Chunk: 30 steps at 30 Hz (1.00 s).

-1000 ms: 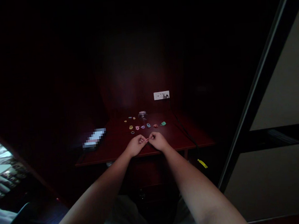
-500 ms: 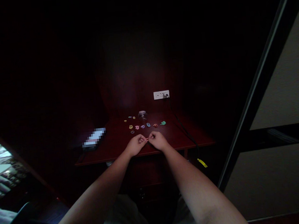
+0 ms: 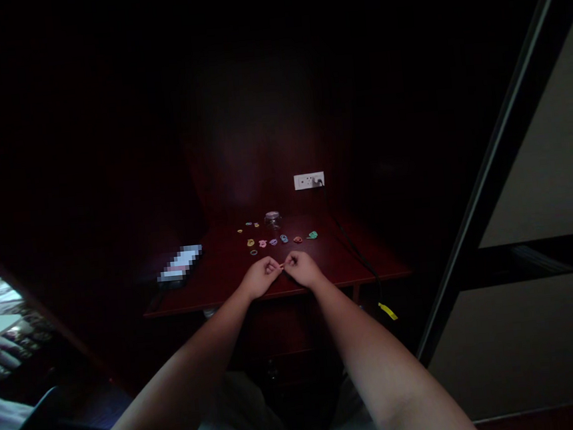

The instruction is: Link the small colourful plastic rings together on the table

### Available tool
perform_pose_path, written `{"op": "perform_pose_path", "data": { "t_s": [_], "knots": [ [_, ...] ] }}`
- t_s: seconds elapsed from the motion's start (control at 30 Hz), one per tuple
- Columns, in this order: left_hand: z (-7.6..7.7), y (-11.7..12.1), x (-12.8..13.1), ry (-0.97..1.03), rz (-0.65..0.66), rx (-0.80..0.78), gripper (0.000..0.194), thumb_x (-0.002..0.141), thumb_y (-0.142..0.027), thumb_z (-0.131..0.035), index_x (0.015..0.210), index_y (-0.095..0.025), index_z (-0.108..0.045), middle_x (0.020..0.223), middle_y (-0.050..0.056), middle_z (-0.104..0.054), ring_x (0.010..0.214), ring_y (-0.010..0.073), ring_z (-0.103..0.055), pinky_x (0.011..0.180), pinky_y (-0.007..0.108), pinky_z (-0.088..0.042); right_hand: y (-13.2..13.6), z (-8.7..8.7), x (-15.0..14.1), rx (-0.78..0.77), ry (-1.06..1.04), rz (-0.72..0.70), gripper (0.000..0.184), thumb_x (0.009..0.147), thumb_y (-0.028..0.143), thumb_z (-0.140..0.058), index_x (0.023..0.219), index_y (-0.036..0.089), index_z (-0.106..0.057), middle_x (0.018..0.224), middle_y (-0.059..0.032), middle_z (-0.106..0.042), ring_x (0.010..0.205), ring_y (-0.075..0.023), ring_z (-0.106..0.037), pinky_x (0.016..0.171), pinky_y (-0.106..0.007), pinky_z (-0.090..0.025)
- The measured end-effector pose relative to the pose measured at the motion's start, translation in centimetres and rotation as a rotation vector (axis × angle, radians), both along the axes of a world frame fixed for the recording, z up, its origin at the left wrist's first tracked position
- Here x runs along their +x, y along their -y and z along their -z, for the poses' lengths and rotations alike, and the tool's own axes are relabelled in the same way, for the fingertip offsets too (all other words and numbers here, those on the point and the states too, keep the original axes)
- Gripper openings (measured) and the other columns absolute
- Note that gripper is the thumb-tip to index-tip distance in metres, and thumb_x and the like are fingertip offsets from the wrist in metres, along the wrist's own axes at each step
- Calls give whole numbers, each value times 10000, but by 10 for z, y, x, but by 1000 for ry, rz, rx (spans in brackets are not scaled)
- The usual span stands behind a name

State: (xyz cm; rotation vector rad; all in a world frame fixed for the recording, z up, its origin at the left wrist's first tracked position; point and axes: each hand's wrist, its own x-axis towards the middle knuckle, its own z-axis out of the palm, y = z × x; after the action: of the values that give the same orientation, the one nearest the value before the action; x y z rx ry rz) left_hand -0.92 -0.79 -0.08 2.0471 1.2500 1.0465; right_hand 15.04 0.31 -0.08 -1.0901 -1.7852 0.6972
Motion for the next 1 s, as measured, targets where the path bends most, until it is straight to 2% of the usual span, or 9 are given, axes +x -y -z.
{"op": "perform_pose_path", "data": {
  "t_s": [1.0],
  "knots": [
    [-3, 3, 1, -4, -7, -9, 172, 708, -305, -552, 738, -135, -552, 649, 2, -567, 576, 87, -490, 551, 194, -392, 1, -1, 0, 12, 20, 18, 66, 609, 202, -477, 592, 151, -514, 529, 24, -511, 490, -89, -431, 475, -194, -318]
  ]
}}
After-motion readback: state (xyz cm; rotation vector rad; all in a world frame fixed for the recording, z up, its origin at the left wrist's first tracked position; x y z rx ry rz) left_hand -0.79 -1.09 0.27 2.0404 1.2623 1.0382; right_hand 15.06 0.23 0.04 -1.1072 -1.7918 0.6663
